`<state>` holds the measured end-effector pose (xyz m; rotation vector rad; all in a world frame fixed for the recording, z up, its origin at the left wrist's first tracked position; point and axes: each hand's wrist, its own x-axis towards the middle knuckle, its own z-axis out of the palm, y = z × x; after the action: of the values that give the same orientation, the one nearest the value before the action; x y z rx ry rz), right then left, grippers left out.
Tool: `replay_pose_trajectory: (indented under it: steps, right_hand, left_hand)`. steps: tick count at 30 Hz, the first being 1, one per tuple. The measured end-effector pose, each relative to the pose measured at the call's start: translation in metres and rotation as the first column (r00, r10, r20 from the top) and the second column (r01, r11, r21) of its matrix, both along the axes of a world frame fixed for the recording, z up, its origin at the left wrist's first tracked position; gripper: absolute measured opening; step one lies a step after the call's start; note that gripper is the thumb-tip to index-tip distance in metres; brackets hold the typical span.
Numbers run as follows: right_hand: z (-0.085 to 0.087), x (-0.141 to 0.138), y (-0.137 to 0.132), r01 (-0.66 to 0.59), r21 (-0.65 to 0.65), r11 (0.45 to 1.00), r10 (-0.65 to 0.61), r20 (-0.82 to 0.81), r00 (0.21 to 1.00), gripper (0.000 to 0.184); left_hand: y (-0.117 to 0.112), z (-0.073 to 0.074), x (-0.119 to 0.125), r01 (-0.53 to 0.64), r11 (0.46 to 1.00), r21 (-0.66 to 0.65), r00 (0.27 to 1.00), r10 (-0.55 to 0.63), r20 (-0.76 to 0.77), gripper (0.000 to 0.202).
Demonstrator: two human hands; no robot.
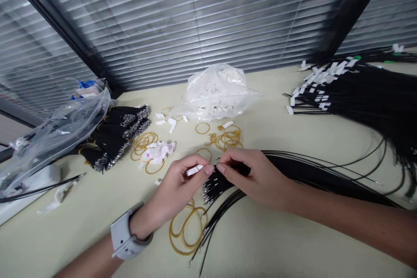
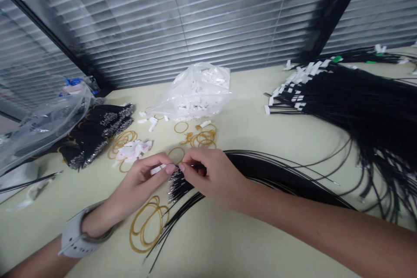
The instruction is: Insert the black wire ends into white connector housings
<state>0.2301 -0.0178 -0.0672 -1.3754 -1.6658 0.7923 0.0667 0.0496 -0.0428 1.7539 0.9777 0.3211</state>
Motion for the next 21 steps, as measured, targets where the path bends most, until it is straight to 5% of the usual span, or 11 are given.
replay_pose_trajectory:
  steps: [21]
  right_hand:
    - [-0.0027,0.0001,-0.0019,0.01,-0.012,1.0,-0.01,-0.007,1.0,0.022]
  left_hand:
    - [-0.0032,-0.0013,0.0075,-0.104,0.995,-0.004,0.991,0.104,0.085,0.025]
